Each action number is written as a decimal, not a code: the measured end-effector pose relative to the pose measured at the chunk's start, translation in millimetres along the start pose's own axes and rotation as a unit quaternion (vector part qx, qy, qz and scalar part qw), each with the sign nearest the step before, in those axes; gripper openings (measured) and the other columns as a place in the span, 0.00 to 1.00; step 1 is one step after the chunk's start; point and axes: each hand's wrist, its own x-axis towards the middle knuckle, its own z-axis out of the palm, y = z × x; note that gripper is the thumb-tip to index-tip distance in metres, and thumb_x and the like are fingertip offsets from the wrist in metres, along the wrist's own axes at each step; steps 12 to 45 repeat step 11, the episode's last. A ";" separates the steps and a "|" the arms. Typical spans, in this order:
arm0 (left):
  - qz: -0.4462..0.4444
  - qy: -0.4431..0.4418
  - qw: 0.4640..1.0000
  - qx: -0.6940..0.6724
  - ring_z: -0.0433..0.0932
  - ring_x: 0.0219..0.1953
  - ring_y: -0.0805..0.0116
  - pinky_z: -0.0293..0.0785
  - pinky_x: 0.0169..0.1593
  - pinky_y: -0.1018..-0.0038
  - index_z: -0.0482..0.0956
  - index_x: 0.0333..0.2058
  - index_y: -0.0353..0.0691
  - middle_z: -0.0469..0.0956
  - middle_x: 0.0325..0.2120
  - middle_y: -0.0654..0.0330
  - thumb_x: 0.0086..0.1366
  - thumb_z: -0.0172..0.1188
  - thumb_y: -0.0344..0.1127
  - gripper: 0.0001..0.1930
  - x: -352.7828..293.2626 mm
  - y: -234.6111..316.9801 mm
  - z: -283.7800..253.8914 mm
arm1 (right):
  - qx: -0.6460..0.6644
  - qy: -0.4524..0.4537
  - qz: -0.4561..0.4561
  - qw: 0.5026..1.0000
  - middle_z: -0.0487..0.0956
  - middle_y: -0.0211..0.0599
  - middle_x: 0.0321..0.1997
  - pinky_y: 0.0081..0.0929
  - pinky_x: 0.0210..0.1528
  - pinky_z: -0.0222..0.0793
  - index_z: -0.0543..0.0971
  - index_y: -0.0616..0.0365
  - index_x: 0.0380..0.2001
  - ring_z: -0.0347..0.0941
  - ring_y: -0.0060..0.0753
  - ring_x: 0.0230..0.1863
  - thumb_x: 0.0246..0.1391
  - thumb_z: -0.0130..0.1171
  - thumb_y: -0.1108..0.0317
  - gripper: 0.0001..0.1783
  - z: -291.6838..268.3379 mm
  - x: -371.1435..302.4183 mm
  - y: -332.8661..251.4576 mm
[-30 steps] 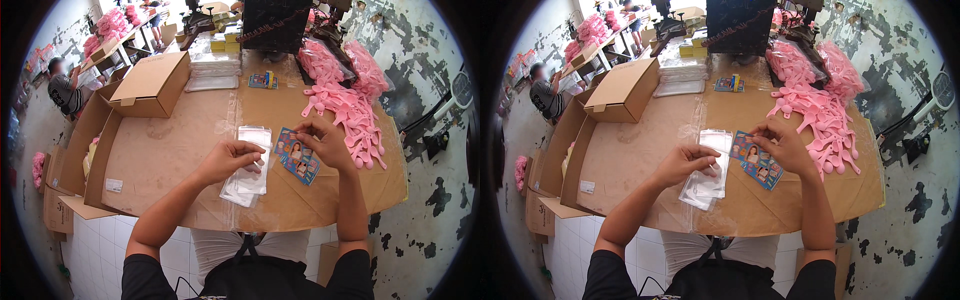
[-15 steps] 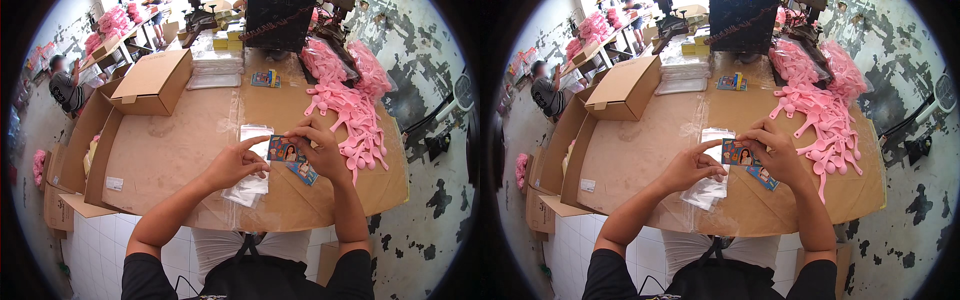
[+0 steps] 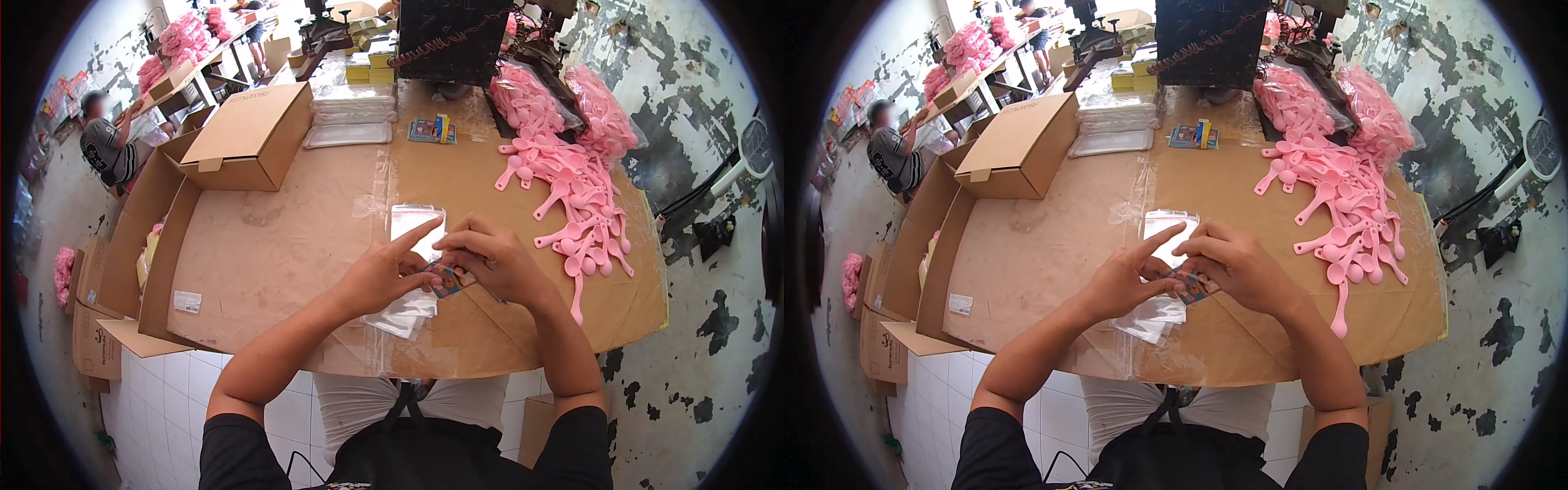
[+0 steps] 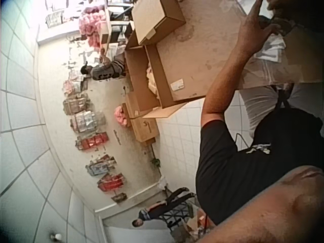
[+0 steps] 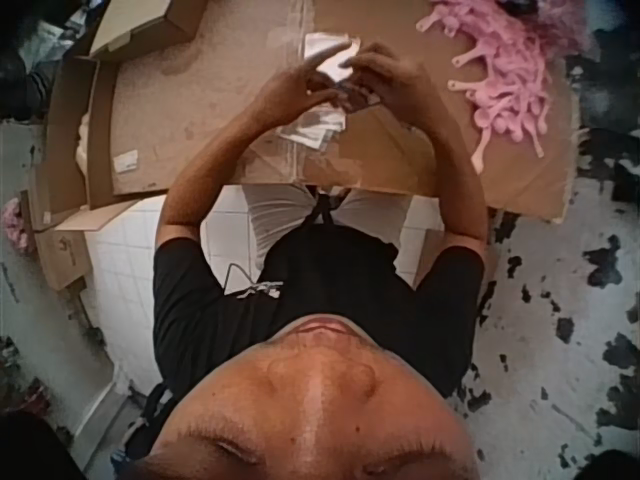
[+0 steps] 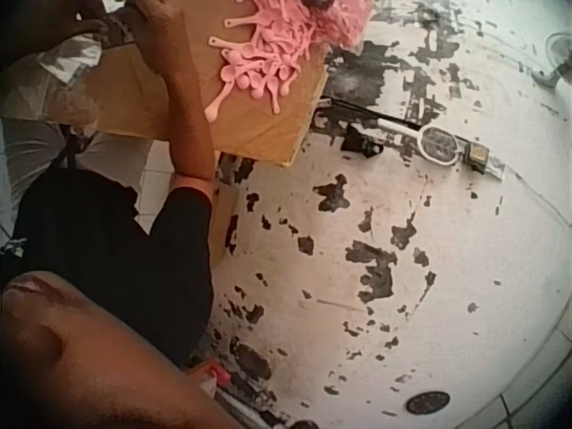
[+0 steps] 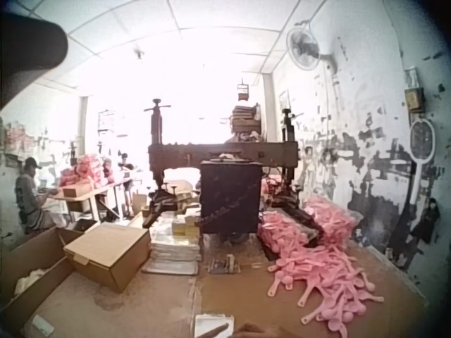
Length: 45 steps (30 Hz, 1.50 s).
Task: Packaging product cards and pink plastic spoons into small plastic bags at a workstation.
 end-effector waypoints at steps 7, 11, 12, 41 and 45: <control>-0.026 0.027 0.991 -0.131 0.84 0.36 0.71 0.80 0.41 0.74 0.54 0.71 0.43 0.85 0.35 0.53 0.65 0.65 0.28 0.39 2.1 -2.7 -3.1 | 0.075 0.001 0.214 0.974 0.82 0.29 0.38 0.21 0.37 0.73 0.81 0.63 0.48 0.78 0.21 0.35 0.60 0.63 0.72 0.13 -24.3 -9.4 26.2; -0.034 0.041 0.989 -0.135 0.85 0.37 0.68 0.82 0.43 0.73 0.54 0.71 0.43 0.85 0.37 0.49 0.66 0.64 0.27 0.38 2.4 -8.1 -6.7 | 0.173 0.071 0.225 0.956 0.83 0.28 0.37 0.20 0.38 0.74 0.80 0.62 0.49 0.78 0.19 0.34 0.61 0.63 0.68 0.15 -22.4 -8.7 27.2; -0.034 0.041 0.989 -0.135 0.85 0.37 0.68 0.82 0.43 0.73 0.54 0.71 0.43 0.85 0.37 0.49 0.66 0.64 0.27 0.38 2.4 -8.1 -6.7 | 0.173 0.071 0.225 0.956 0.83 0.28 0.37 0.20 0.38 0.74 0.80 0.62 0.49 0.78 0.19 0.34 0.61 0.63 0.68 0.15 -22.4 -8.7 27.2; -0.034 0.041 0.989 -0.135 0.85 0.37 0.68 0.82 0.43 0.73 0.54 0.71 0.43 0.85 0.37 0.49 0.66 0.64 0.27 0.38 2.4 -8.1 -6.7 | 0.173 0.071 0.225 0.956 0.83 0.28 0.37 0.20 0.38 0.74 0.80 0.62 0.49 0.78 0.19 0.34 0.61 0.63 0.68 0.15 -22.4 -8.7 27.2; -0.034 0.041 0.989 -0.135 0.85 0.37 0.68 0.82 0.43 0.73 0.54 0.71 0.43 0.85 0.37 0.49 0.66 0.64 0.27 0.38 2.4 -8.1 -6.7 | 0.173 0.071 0.225 0.956 0.83 0.28 0.37 0.20 0.38 0.74 0.80 0.62 0.49 0.78 0.19 0.34 0.61 0.63 0.68 0.15 -22.4 -8.7 27.2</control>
